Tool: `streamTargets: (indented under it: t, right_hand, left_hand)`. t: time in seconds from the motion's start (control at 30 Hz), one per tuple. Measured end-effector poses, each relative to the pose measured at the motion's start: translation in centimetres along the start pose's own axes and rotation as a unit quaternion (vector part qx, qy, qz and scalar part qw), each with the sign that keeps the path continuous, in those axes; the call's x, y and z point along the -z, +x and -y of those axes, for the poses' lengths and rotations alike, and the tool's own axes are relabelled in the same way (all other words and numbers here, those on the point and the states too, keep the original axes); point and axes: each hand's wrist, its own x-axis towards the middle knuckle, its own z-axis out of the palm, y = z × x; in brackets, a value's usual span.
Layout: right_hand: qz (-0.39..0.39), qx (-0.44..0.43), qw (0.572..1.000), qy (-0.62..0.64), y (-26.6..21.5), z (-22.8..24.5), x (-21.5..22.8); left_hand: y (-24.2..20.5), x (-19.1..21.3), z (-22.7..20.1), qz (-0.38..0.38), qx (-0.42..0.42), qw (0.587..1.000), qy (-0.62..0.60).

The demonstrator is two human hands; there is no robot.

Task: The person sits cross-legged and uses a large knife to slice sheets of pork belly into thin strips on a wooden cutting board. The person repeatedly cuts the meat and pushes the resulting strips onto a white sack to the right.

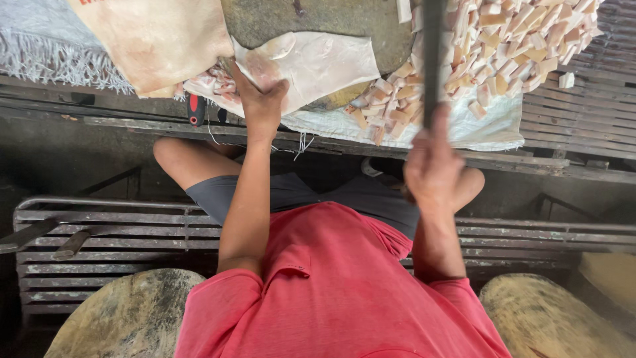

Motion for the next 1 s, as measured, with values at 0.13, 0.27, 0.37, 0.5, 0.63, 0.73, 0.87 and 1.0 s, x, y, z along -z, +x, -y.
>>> streamTargets:
  t: [0.13, 0.27, 0.37, 0.5, 0.63, 0.73, 0.87, 1.0]
  right_hand:
    - [-0.311, 0.061, 0.893, 0.320, 1.5, 0.1, -0.3]
    - [0.077, 0.032, 0.996, 0.042, -0.6, -0.7, -7.2]
    - [0.161, 0.013, 0.987, -0.015, -1.0, -2.8, -8.3]
    - [0.100, 0.037, 0.994, 0.031, -1.1, -3.0, -7.3]
    - [0.080, -0.005, 0.995, 0.065, -1.6, -2.2, -6.2]
    - [0.060, 0.071, 0.995, 0.044, -1.1, -1.4, -7.1]
    - [0.105, 0.082, 0.991, -0.021, -0.7, -0.7, -9.2]
    - [0.129, 0.029, 0.991, -0.013, 0.6, 0.3, -6.0]
  left_hand:
    - [-0.1, -0.1, 0.1, 0.007, 0.009, 1.000, -0.027]
    - [0.3, -0.1, 0.3, 0.000, -0.011, 0.999, -0.049]
    - [0.3, 0.0, 0.9, -0.011, 0.002, 1.000, -0.025]
    - [0.2, -0.6, 1.3, -0.023, 0.002, 1.000, -0.017]
    - [-0.6, -1.0, 1.4, 0.011, 0.027, 0.999, -0.034]
    - [-0.1, -1.1, 1.0, 0.030, 0.020, 0.996, -0.082]
    - [-0.5, -1.1, 1.2, 0.030, 0.008, 0.996, -0.080]
    - [-0.6, -0.9, 0.8, 0.028, -0.014, 0.999, -0.023]
